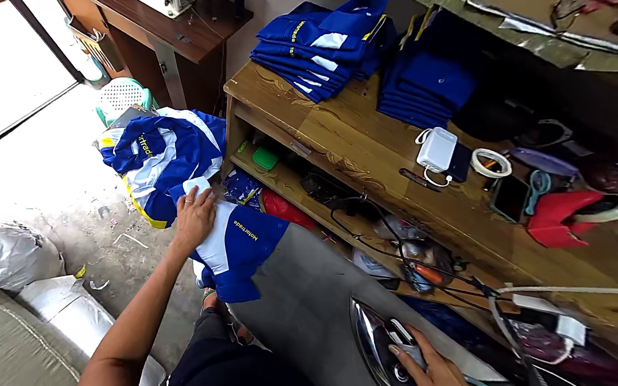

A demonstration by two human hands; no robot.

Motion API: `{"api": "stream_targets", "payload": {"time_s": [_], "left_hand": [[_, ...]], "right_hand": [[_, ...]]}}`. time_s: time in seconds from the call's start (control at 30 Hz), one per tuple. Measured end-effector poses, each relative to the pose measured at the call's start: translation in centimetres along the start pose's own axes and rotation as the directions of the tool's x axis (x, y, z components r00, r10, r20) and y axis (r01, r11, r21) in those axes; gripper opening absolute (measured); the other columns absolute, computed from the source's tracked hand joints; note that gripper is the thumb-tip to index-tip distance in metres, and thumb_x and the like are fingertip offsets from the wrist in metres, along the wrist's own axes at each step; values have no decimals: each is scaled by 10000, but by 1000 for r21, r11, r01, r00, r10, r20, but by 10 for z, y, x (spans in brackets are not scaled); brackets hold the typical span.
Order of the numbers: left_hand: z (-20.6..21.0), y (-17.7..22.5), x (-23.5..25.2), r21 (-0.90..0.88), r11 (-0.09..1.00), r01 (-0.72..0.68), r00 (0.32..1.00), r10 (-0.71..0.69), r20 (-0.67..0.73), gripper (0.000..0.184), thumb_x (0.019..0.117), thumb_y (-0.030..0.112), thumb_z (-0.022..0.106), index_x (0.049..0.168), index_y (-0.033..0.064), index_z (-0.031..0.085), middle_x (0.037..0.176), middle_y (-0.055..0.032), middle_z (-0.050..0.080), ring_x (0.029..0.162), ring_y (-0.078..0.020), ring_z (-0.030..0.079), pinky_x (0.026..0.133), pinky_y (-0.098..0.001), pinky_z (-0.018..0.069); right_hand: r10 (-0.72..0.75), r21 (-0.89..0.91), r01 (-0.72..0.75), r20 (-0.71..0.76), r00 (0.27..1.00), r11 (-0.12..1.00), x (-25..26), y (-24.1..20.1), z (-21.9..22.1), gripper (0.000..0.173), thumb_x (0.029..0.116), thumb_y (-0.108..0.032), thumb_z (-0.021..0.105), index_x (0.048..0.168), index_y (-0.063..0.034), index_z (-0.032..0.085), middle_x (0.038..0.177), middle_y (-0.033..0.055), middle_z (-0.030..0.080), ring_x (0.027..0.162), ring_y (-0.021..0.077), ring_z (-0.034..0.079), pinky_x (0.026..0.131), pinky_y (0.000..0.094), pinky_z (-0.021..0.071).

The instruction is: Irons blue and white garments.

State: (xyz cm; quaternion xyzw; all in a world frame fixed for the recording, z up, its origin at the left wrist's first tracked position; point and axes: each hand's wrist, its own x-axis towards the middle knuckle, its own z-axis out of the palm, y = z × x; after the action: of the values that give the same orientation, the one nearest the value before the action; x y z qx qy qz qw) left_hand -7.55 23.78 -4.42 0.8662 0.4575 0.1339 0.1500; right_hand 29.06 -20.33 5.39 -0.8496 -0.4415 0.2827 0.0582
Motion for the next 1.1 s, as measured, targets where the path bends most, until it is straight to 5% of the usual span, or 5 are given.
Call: {"api": "stream_targets", "payload": {"time_s": [0.23, 0.53, 0.77, 0.87, 1.1], "left_hand": [[-8, -37, -16, 26, 1000, -15, 997, 14, 70, 436, 1079, 395, 378, 1332, 207, 680, 1380, -36, 666, 1373, -342, 527, 1149, -653, 288], [-2, -42, -38, -5, 1000, -10, 1000, 9, -10, 465, 1083, 400, 363, 1405, 203, 635, 1491, -39, 587, 1460, -337, 448, 1185, -726, 179], [6, -88, -31, -213, 977, -14, 989, 45, 143, 484, 1107, 448, 261, 1526, 380, 493, 1640, 82, 395, 1577, -308, 215, 1201, -722, 95], [4, -97, -16, -310, 951, -10, 975, 79, 209, 485, 1103, 467, 276, 1503, 363, 530, 1629, 87, 412, 1583, -277, 199, 1235, -654, 100], [-4, -102, -7, -418, 908, -1, 981, 82, 177, 474, 1072, 459, 392, 1423, 248, 632, 1563, 25, 511, 1562, -265, 262, 1244, -602, 155]], "right_hand": [[-135, -76, 126, -124, 983, 989, 64, -119, -3, 681, 921, -714, 529, 1293, -169, 700, 932, 175, 753, 827, 396, 729, 702, 646, 540], [-403, -129, 429, 184, 896, 894, 212, -360, 14, 663, 1002, -694, 401, 1328, -171, 644, 1098, 168, 720, 1052, 362, 692, 881, 600, 525], [-558, -267, 632, 305, 772, 728, 211, -363, 25, 529, 944, -575, 606, 1305, -190, 638, 941, 180, 720, 894, 401, 704, 756, 614, 528], [-554, -326, 640, 323, 767, 696, 201, -371, 28, 389, 935, -358, 623, 1279, -179, 640, 924, 181, 717, 876, 406, 705, 727, 598, 518], [-470, -383, 595, 374, 799, 707, 190, -404, 37, 325, 948, -267, 608, 1251, -149, 606, 937, 186, 702, 886, 408, 697, 721, 588, 510]]}}
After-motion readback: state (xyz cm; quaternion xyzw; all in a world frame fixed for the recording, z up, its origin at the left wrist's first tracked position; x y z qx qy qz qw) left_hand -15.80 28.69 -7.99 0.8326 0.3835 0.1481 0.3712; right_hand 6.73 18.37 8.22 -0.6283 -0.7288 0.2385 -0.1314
